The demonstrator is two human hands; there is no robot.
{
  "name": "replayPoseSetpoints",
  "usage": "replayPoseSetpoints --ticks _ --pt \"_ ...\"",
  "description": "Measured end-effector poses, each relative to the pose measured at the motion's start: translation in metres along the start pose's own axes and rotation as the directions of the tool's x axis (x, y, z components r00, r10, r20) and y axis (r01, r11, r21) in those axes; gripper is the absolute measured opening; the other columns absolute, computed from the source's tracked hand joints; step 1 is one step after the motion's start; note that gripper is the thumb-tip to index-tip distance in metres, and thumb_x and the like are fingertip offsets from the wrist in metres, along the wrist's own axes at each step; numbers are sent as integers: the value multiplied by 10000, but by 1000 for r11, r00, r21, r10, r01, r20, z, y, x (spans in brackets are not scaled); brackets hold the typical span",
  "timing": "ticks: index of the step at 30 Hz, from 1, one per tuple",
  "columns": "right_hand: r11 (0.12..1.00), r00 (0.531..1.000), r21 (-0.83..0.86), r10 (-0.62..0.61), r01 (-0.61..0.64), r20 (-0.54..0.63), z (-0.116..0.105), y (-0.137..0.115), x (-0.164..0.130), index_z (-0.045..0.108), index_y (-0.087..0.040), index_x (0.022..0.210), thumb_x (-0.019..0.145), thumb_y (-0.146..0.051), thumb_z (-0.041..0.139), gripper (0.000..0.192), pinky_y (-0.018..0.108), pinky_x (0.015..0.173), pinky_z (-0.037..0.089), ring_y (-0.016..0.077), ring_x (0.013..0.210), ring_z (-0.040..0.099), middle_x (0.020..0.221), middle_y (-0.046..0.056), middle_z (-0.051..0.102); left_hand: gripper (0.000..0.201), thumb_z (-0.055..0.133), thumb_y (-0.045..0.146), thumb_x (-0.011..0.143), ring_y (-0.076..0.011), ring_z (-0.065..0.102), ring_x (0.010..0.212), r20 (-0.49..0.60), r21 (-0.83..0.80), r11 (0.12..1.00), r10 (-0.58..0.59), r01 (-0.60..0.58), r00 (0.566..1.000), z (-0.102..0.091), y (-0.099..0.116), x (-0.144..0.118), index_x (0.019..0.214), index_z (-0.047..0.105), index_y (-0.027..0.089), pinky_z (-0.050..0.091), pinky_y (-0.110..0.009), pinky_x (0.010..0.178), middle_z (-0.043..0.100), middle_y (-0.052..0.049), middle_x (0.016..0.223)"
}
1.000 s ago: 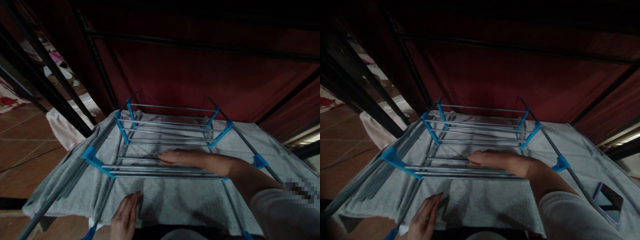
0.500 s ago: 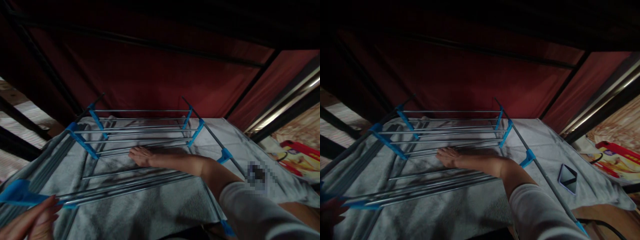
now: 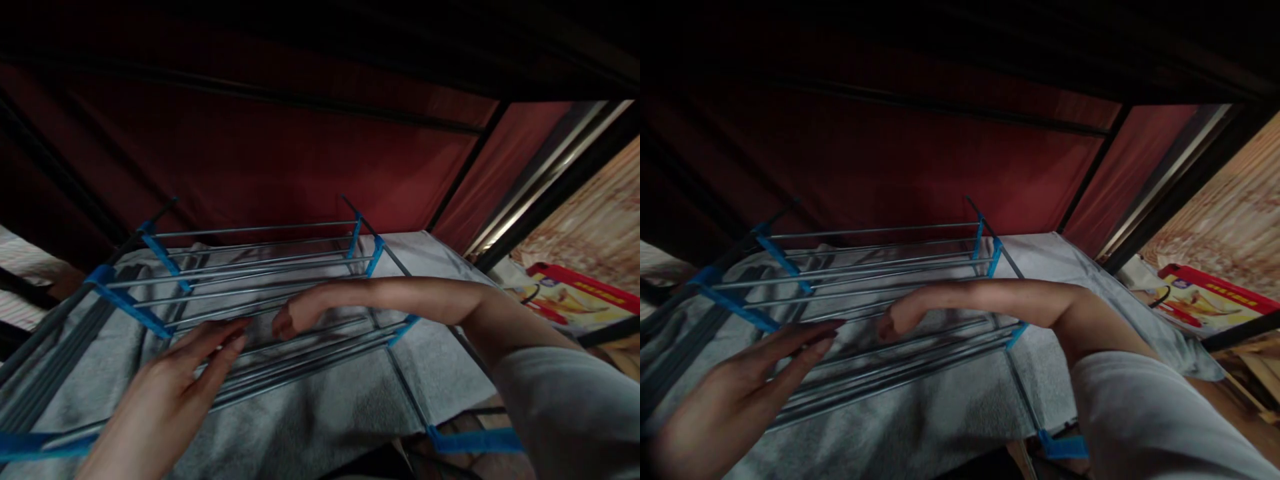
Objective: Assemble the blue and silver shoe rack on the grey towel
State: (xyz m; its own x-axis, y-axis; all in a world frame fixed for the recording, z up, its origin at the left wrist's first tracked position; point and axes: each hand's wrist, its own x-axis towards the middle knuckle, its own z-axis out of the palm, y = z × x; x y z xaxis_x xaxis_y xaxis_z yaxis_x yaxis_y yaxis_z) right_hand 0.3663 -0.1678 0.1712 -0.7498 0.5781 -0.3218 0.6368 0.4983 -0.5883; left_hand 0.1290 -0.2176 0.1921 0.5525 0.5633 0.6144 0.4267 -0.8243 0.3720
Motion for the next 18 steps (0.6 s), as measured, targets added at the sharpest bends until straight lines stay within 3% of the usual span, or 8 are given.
replayPoseSetpoints --ticks 3,4,5,7,11,13,15,18 --pt "948 999 318 -3 19 -51 -22 -12 -81 727 -166 895 821 -235 668 117 221 773 514 119 837 666 846 -39 728 303 505 401 969 -191 727 855 285 -75 993 106 -88 953 23 15 38 1158 712 286 568 -258 717 763 0 1010" --pt "924 982 383 58 14 -177 -27 -12 -111 728 -156 894 805 -303 693 176 230 742 520 120 806 671 828 -34 726 297 495 371 975 -191 727 859 354 -100 989 137 -108 925 33 20 49 1149 717 279 567 -258 724 761 -9 1011" --pt "904 909 426 145 39 -391 -31 -9 -140 722 -143 868 787 -351 705 223 239 714 524 117 763 669 798 -30 719 293 484 334 979 -189 725 868 396 -125 983 171 -132 902 43 25 60 1140 721 271 566 -260 737 757 -17 1021" --pt "874 557 474 341 109 -757 -36 7 -193 705 -129 853 821 -394 659 271 270 697 535 113 718 665 790 -15 712 296 469 256 977 -188 710 932 410 -157 970 235 -185 882 66 31 82 1139 717 247 560 -274 805 738 -35 1076" --pt "748 159 604 585 276 -796 -35 65 -252 686 -148 952 852 -268 654 159 315 796 544 131 811 681 919 46 730 286 494 181 950 -214 657 1047 328 -68 958 284 -278 901 121 35 128 1160 688 184 518 -340 952 692 -84 1153" --pt "687 34 660 684 303 -728 -28 94 -254 685 -177 924 799 -258 699 150 299 816 542 144 816 674 917 53 733 279 509 158 932 -232 642 1064 345 22 958 262 -287 901 151 36 150 1158 674 163 504 -365 974 680 -103 1148" --pt "607 36 735 763 303 -645 -18 118 -244 680 -194 897 783 -292 692 151 286 830 530 153 827 664 917 53 731 273 508 141 921 -246 636 1080 393 93 956 221 -277 893 181 40 170 1144 664 145 492 -383 990 674 -118 1150" --pt "538 148 784 787 310 -599 -7 140 -221 667 -199 890 817 -392 617 211 264 803 508 149 803 644 880 40 721 282 524 144 907 -271 623 1135 485 150 959 142 -242 863 222 50 188 1164 635 118 470 -404 1017 665 -150 1202"
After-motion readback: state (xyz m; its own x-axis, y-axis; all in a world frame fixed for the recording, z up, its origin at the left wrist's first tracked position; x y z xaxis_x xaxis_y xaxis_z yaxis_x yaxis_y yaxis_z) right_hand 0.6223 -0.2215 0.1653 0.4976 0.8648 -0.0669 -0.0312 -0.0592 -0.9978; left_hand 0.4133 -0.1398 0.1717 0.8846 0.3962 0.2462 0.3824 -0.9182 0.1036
